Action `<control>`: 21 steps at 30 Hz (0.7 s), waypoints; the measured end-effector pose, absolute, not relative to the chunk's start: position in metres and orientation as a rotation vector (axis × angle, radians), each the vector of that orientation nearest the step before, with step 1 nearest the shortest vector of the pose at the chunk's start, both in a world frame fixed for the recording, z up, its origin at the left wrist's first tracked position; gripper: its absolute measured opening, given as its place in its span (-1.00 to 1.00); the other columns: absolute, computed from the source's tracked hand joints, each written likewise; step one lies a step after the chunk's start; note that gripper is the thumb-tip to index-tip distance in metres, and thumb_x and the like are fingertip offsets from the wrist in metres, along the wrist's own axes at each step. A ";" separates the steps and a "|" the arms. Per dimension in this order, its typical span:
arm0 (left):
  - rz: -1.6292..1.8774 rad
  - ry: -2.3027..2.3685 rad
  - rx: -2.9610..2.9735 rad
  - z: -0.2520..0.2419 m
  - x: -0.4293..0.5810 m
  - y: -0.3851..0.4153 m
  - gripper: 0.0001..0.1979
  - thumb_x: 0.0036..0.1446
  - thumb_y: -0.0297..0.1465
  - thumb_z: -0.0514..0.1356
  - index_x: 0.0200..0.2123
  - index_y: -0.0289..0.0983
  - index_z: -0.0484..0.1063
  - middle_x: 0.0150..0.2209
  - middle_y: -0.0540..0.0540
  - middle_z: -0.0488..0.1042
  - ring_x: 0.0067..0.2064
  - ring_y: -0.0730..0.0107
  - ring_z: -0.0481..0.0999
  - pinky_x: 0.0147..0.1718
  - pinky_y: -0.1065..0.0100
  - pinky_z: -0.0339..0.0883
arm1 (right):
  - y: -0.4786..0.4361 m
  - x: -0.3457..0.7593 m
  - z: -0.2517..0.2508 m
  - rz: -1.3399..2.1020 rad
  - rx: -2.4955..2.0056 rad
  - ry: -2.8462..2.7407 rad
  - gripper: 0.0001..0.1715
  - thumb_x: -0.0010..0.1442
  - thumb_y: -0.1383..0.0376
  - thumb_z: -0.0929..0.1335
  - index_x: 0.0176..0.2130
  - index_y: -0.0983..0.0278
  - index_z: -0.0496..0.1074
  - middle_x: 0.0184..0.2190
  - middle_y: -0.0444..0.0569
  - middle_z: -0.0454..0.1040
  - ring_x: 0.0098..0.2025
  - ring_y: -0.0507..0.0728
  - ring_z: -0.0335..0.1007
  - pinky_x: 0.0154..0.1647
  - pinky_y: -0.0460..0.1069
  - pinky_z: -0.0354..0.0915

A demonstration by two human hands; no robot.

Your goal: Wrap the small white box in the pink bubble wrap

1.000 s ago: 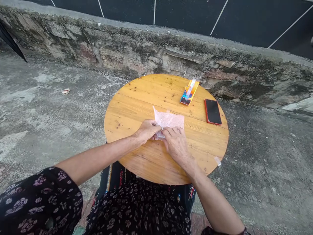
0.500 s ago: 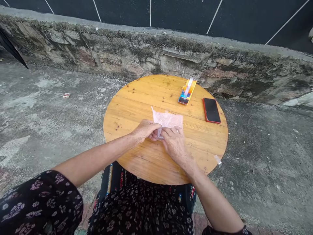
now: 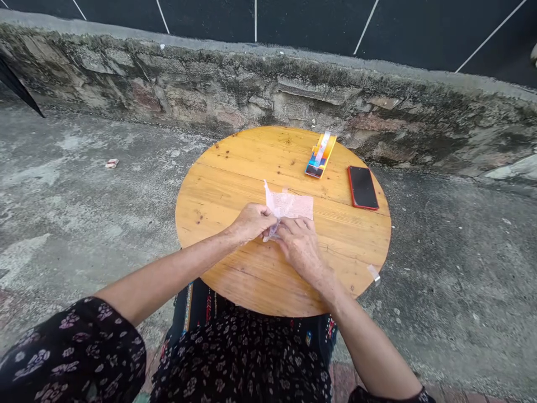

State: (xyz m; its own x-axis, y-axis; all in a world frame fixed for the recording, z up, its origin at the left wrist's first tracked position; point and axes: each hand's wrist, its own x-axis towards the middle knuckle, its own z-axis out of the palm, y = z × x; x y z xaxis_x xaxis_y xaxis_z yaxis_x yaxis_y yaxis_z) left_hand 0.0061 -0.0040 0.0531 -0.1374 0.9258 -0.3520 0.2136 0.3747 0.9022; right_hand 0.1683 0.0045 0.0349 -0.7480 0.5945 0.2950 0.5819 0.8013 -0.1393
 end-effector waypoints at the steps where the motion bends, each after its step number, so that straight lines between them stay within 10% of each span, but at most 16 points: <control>1: 0.859 1.604 1.047 0.053 0.006 -0.004 -0.88 -0.05 -0.53 0.13 -0.60 -0.32 0.35 -0.73 0.07 0.34 -0.68 0.56 0.34 -0.66 0.52 0.23 | 0.005 0.169 0.034 0.072 -0.896 -2.654 -0.76 0.22 0.39 0.33 -0.10 0.28 0.49 -0.01 0.05 0.46 -0.05 0.23 0.29 0.07 0.13 0.12; 21: 0.684 1.702 1.786 0.047 0.002 -0.012 -0.90 -0.01 -0.40 0.21 -0.44 -0.29 0.52 -0.54 0.02 0.48 -0.48 0.46 0.41 -0.49 0.45 0.20 | 0.009 0.195 0.038 0.308 -0.860 -2.371 -0.74 0.21 0.45 0.28 -0.18 0.23 0.50 -0.05 0.00 0.52 -0.01 0.17 0.37 0.11 0.15 0.15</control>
